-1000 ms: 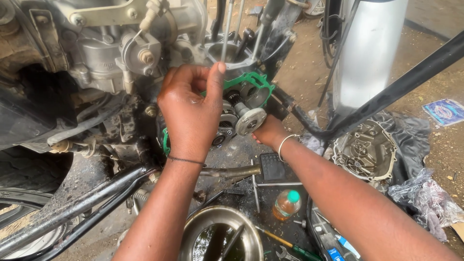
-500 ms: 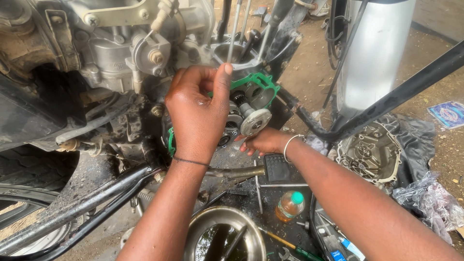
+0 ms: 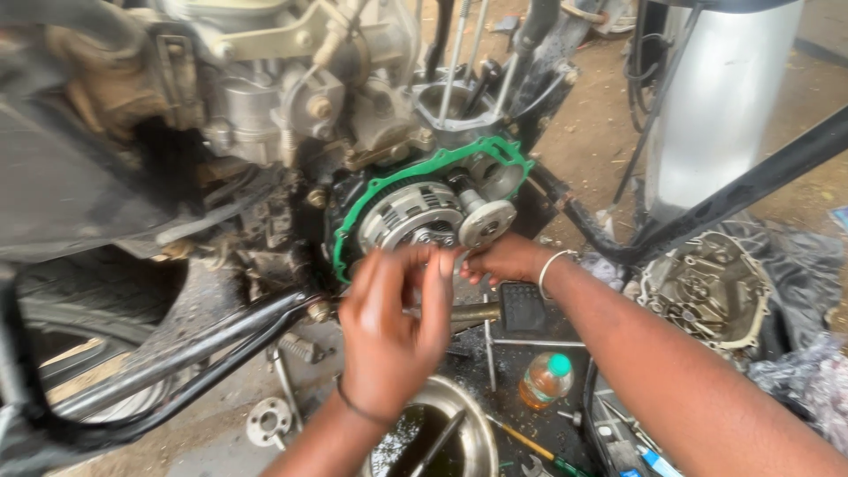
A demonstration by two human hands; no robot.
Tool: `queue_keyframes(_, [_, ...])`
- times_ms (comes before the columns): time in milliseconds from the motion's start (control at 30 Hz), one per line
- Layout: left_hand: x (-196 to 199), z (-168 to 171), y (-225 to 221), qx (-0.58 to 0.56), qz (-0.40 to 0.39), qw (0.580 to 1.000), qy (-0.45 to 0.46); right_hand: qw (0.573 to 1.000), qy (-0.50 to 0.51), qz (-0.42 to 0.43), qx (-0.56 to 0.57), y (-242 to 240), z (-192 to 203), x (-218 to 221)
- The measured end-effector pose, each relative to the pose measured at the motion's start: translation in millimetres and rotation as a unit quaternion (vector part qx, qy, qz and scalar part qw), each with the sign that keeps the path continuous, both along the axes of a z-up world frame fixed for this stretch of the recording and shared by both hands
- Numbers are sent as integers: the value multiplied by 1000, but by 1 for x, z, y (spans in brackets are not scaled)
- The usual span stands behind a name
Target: The person applies sealant from a tube along the edge of a teal engine gasket, then fits a green gasket over the stator cover of a motorcycle engine and presses it into place, finally wiping their hands with a cloth.
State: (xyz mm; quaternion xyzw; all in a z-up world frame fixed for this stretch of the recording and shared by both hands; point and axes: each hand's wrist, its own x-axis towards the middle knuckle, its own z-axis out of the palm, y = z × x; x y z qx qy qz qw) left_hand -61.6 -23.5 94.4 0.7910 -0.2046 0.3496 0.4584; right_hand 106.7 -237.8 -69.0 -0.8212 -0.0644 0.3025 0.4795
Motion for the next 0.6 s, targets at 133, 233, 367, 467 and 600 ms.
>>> queue_keyframes(133, [-42, -66, 24, -31, 34, 997, 57, 999, -19, -2, -35, -3, -13, 5])
queue_keyframes(233, [-58, -121, 34, -119, 116, 950, 265, 999, -16, -15, -22, 0, -8, 2])
queue_keyframes(367, [-33, -151, 49, -91, 143, 866, 470, 998, -20, 10, -51, 6, 16, -8])
queue_keyframes(467, [2, -187, 59, -114, 51, 922, 367, 989, -19, 59, -138, 11, 19, -10])
queue_keyframes(600, [40, -173, 51, -149, 116, 914, 359, 995, 10, 33, -97, 13, 17, -9])
